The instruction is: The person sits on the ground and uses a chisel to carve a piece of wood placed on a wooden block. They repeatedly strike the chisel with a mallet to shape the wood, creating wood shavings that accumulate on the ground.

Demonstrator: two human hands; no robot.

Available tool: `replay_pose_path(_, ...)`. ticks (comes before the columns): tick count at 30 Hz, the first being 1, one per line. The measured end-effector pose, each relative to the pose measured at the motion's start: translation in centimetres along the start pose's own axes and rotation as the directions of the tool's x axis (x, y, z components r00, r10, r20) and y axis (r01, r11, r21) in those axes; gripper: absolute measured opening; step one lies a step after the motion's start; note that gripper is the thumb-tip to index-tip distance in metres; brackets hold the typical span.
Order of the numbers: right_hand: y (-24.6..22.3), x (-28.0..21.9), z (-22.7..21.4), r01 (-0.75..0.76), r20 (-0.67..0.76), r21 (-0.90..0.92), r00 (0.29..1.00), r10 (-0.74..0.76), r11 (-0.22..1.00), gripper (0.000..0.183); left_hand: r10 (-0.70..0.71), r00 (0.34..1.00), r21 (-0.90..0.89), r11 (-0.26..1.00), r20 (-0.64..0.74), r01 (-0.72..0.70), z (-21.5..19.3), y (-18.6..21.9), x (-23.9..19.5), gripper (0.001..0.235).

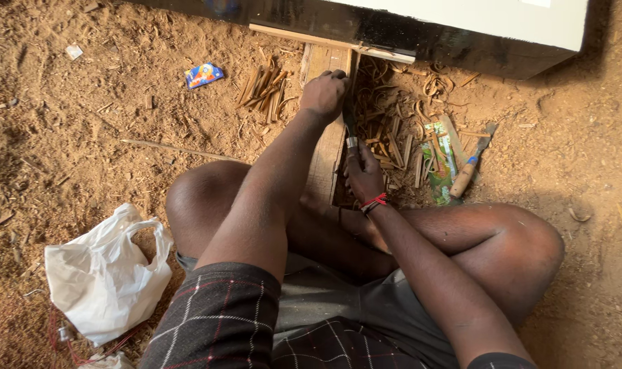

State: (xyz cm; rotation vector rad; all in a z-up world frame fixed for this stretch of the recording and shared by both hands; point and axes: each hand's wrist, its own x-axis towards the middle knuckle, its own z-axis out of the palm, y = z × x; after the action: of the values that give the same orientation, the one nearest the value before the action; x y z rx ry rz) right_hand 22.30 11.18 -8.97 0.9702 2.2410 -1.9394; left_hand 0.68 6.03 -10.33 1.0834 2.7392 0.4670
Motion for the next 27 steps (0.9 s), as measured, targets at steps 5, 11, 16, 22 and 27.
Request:
replay_pose_path(5, 1.5, 0.6, 0.2, 0.049, -0.004, 0.042, 0.999, -0.049, 0.998, 0.055, 0.049, 0.993, -0.03, 0.998, -0.111, -0.053, 0.2, -0.4, -0.1, 0.025)
replay_pose_path(11, 1.6, 1.2, 0.1, 0.004, -0.021, 0.087, 1.0, -0.002, 0.996, 0.052, -0.033, 0.999, -0.022, 0.999, 0.024, 0.034, -0.1, 0.1, 0.2, 0.033)
replay_pose_path(16, 1.3, 2.3, 0.1, 0.007, -0.036, 0.083, 0.999, -0.004, 0.997, 0.054, -0.038, 0.999, -0.022, 0.999, -0.031, 0.038, -1.4, 0.5, -0.5, 0.032)
replay_pose_path(22, 2.8, 2.3, -0.5, 0.238, -0.041, 0.098, 0.971, -0.235, 0.966, 0.04, -0.017, 1.0, 0.077, 0.997, 0.019, 0.016, -1.4, 0.5, -0.3, 0.036)
replay_pose_path(27, 1.6, 0.4, -0.9, 0.003, -0.036, 0.044, 0.999, -0.001, 0.999, 0.045, -0.042, 0.999, 0.007, 0.999, 0.001, 0.042, 0.2, -0.2, 0.2, 0.031)
